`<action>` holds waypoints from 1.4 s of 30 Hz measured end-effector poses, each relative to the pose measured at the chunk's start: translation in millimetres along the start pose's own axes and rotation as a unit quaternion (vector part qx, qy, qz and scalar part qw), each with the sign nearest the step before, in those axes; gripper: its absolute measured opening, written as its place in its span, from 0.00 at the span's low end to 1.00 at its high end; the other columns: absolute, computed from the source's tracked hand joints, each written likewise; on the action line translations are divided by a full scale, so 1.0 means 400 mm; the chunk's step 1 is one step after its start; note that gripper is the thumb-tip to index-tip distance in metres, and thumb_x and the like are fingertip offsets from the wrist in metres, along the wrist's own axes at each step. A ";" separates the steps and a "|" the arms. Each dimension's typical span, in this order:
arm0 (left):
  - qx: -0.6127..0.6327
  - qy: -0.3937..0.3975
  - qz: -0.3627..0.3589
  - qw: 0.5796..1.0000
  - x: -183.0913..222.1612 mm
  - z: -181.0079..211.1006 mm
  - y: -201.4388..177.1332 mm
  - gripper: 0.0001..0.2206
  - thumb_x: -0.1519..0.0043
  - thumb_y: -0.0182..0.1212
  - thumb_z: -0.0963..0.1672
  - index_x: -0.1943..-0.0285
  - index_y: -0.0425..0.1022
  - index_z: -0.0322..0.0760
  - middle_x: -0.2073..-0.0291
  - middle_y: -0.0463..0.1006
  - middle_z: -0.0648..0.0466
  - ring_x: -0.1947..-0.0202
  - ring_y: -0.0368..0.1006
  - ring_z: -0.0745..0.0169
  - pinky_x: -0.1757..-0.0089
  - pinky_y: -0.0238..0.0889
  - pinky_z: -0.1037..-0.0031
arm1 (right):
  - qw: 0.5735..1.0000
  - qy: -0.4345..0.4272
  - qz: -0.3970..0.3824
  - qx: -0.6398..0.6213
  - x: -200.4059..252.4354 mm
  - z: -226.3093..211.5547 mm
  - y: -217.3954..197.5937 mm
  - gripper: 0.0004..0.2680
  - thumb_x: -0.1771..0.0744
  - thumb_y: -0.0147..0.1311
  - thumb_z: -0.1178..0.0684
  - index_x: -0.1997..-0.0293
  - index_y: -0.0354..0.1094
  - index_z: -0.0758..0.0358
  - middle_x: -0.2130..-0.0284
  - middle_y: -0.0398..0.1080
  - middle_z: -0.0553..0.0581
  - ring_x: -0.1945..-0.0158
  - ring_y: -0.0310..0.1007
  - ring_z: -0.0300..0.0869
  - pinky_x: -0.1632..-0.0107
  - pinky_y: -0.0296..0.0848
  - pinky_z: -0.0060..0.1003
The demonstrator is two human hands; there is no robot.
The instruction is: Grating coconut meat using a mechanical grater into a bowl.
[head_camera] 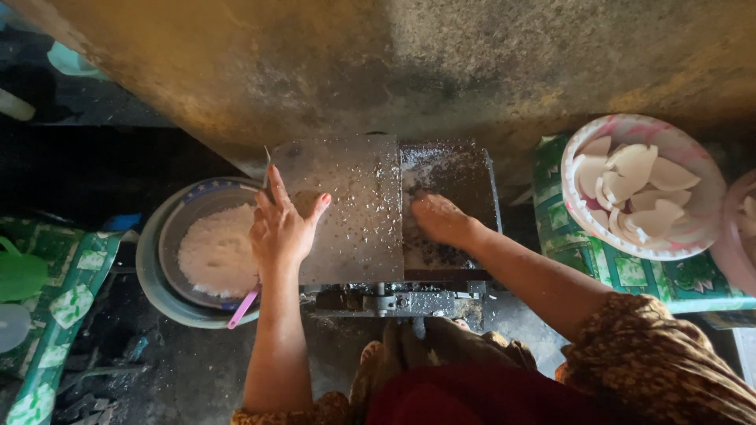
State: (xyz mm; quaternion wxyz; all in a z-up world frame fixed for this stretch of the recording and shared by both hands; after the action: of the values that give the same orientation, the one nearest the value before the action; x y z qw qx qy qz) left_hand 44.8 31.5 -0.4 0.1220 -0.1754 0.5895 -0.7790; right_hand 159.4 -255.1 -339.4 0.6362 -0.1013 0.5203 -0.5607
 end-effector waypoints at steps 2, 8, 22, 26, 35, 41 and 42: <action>-0.001 -0.003 0.006 1.000 -0.004 -0.003 0.007 0.44 0.38 0.38 0.67 0.19 0.40 0.46 0.34 0.62 0.32 0.39 0.69 0.37 0.48 0.68 0.55 | 0.992 0.044 0.031 -0.111 0.032 0.008 0.031 0.11 0.33 0.47 0.48 0.51 0.65 0.64 0.66 0.64 0.63 0.65 0.67 0.56 0.63 0.66 0.49; 0.061 -0.012 0.013 0.998 -0.024 -0.026 0.045 0.46 0.41 0.49 0.66 0.19 0.42 0.47 0.34 0.60 0.30 0.38 0.65 0.26 0.46 0.62 0.42 | 0.994 0.082 0.028 0.066 -0.055 -0.043 -0.025 0.10 0.34 0.36 0.50 0.56 0.67 0.53 0.72 0.61 0.62 0.76 0.62 0.56 0.76 0.63 0.54; -0.015 -0.023 0.018 0.999 -0.028 -0.016 0.054 0.45 0.40 0.43 0.67 0.18 0.44 0.46 0.35 0.64 0.37 0.42 0.70 0.31 0.48 0.65 0.43 | 0.887 0.375 0.011 -0.268 0.043 0.513 -0.692 0.07 0.40 0.58 0.49 0.62 0.75 0.49 0.60 0.75 0.52 0.55 0.73 0.53 0.50 0.69 0.44; -0.005 -0.043 0.017 0.999 -0.008 -0.007 0.045 0.44 0.40 0.44 0.66 0.18 0.44 0.47 0.35 0.64 0.35 0.42 0.71 0.28 0.47 0.62 0.41 | 0.812 0.528 -0.145 -0.202 0.673 0.640 -0.733 0.18 0.42 0.52 0.39 0.51 0.63 0.50 0.52 0.67 0.56 0.47 0.64 0.55 0.45 0.58 0.51; 0.058 -0.044 0.017 0.997 0.002 0.001 0.012 0.48 0.46 0.50 0.68 0.20 0.44 0.50 0.33 0.63 0.37 0.40 0.69 0.32 0.46 0.64 0.45 | 0.569 0.691 -0.446 -0.009 0.996 0.836 -0.449 0.43 0.46 0.41 0.18 0.29 0.35 0.49 0.31 0.48 0.63 0.29 0.42 0.59 0.34 0.31 0.65; 0.063 -0.072 -0.040 0.995 0.008 -0.015 0.008 0.49 0.48 0.40 0.69 0.20 0.31 0.56 0.24 0.46 0.44 0.30 0.54 0.39 0.43 0.62 0.49 | 0.416 0.841 0.079 -0.336 0.748 0.710 -0.635 0.10 0.30 0.50 0.55 0.43 0.60 0.61 0.61 0.64 0.69 0.62 0.70 0.54 0.65 0.76 0.63; 0.064 -0.075 -0.037 0.994 0.008 -0.023 0.010 0.49 0.48 0.40 0.69 0.20 0.31 0.56 0.24 0.46 0.44 0.30 0.54 0.39 0.43 0.62 0.49 | 0.419 0.839 0.078 -0.338 1.038 0.731 -0.622 0.10 0.30 0.50 0.55 0.43 0.60 0.61 0.61 0.64 0.69 0.62 0.70 0.54 0.65 0.76 0.63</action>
State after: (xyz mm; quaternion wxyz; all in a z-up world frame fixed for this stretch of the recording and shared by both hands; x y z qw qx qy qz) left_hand 38.0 37.3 -6.1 0.1476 -0.2468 0.5208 -0.8038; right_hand 164.5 -815.3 -261.9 -0.1607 0.2539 0.9491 -0.0939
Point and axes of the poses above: each hand's wrist, its own x-axis away from the middle knuckle, its own y-axis out of the palm, z = x × y, the point moved 7 cm from there along -x, towards the middle knuckle
